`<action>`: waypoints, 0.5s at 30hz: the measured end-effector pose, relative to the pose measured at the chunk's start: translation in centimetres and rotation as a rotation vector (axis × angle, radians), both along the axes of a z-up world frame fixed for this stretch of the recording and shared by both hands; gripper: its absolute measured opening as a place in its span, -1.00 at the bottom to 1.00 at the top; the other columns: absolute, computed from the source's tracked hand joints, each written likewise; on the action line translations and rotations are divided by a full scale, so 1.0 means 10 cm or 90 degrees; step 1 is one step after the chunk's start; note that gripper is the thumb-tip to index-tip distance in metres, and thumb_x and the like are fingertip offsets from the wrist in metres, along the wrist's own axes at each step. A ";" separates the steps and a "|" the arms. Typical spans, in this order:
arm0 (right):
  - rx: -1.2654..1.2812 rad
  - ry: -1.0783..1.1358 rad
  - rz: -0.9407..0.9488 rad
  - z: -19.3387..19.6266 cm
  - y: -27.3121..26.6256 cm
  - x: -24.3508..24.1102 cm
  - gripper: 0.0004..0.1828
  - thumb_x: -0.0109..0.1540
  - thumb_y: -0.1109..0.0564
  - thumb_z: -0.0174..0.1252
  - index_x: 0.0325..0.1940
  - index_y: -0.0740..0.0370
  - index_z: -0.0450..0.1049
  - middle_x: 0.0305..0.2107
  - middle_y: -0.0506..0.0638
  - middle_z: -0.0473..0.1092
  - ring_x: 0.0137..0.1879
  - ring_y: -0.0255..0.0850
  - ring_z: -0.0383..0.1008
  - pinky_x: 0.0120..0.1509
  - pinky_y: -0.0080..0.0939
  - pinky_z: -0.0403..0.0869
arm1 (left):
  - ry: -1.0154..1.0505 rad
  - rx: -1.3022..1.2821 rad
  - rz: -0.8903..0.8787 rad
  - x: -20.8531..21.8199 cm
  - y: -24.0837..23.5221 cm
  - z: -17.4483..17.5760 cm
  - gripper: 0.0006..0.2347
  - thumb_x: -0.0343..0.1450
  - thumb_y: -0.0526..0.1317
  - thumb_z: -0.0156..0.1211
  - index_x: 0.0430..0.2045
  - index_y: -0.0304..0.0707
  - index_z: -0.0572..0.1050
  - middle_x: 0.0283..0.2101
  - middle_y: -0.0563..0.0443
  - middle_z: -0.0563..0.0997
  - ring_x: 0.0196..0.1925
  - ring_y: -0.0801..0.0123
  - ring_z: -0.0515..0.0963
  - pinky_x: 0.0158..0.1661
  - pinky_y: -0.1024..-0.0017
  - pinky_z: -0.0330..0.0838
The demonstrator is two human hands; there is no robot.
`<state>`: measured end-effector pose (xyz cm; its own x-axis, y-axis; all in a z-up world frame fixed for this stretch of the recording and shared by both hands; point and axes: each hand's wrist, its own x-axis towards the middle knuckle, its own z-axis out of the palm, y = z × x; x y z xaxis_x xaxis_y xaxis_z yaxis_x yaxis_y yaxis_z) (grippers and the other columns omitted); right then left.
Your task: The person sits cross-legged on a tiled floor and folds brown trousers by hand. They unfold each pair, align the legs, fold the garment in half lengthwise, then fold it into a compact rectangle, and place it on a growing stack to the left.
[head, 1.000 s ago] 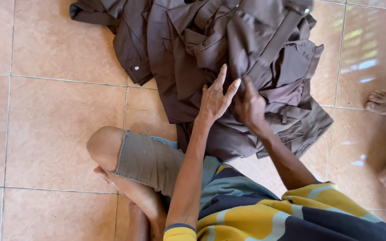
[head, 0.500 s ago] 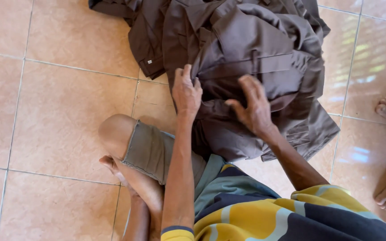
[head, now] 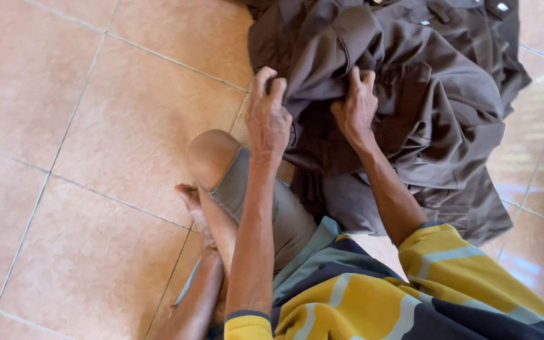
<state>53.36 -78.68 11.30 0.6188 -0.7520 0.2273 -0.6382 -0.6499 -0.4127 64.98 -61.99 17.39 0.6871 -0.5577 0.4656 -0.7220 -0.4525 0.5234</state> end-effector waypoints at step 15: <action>0.213 -0.493 0.360 1.28 2.25 1.92 -0.48 0.05 0.27 0.09 0.11 0.05 0.35 -0.01 0.05 0.22 0.19 0.00 0.42 0.29 -0.15 0.40 | -0.033 -0.526 0.342 0.76 2.28 0.76 -0.93 0.49 -0.39 0.11 -0.23 -0.22 0.45 -0.17 0.02 0.55 -0.09 0.31 0.52 -0.05 0.40 0.40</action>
<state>72.51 -56.22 24.10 0.6753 -0.4937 0.5480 0.2472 -0.5485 -0.7988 72.59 -39.15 25.01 0.7221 0.3360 0.6047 -0.5584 -0.2328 0.7962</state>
